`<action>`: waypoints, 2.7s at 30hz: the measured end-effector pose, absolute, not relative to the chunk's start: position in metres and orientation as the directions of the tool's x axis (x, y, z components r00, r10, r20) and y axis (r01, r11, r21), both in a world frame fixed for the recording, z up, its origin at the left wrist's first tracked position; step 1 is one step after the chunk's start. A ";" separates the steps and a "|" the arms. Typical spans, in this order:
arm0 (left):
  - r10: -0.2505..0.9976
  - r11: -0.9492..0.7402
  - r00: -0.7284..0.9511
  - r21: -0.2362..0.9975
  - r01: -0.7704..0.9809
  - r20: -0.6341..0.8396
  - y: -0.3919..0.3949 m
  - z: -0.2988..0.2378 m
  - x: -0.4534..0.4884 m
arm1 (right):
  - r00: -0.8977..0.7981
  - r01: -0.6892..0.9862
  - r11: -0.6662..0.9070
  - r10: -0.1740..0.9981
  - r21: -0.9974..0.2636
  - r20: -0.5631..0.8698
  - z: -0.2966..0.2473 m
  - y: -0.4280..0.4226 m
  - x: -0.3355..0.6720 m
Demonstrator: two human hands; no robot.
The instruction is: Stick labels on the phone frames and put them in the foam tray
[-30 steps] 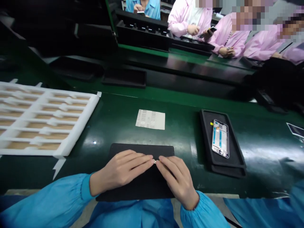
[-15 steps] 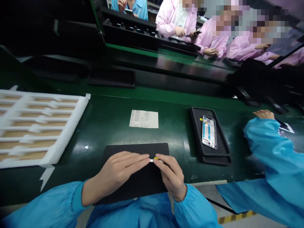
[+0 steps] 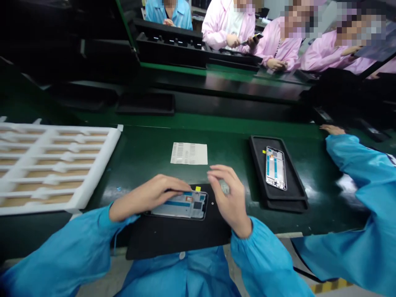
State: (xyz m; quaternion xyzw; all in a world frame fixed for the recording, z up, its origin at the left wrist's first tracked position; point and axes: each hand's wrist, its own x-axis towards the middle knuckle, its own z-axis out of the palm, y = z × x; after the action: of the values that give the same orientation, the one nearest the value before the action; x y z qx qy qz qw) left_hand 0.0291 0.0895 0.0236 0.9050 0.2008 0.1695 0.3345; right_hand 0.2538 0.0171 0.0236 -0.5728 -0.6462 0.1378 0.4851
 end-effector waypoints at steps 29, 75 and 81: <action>0.598 -0.326 0.781 0.837 0.439 -0.177 0.148 -0.011 0.010 | 0.130 0.469 0.180 0.954 -0.865 0.269 -0.048 0.167 0.218; 0.558 -0.827 0.517 0.387 0.407 0.649 0.034 -0.001 0.002 | -0.471 0.773 0.575 0.804 -0.269 0.364 0.050 0.003 0.210; 0.550 -0.832 0.509 0.382 0.402 0.662 0.032 -0.003 0.002 | -0.425 0.794 0.533 0.831 -0.293 0.358 0.049 -0.004 0.207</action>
State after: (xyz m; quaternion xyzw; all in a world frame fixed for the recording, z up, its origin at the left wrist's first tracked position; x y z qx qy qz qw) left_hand 0.0015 0.0319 -0.0030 0.8639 0.2753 0.4120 0.0899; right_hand 0.2073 -0.0042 0.0490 -0.4818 -0.8432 0.0396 0.2351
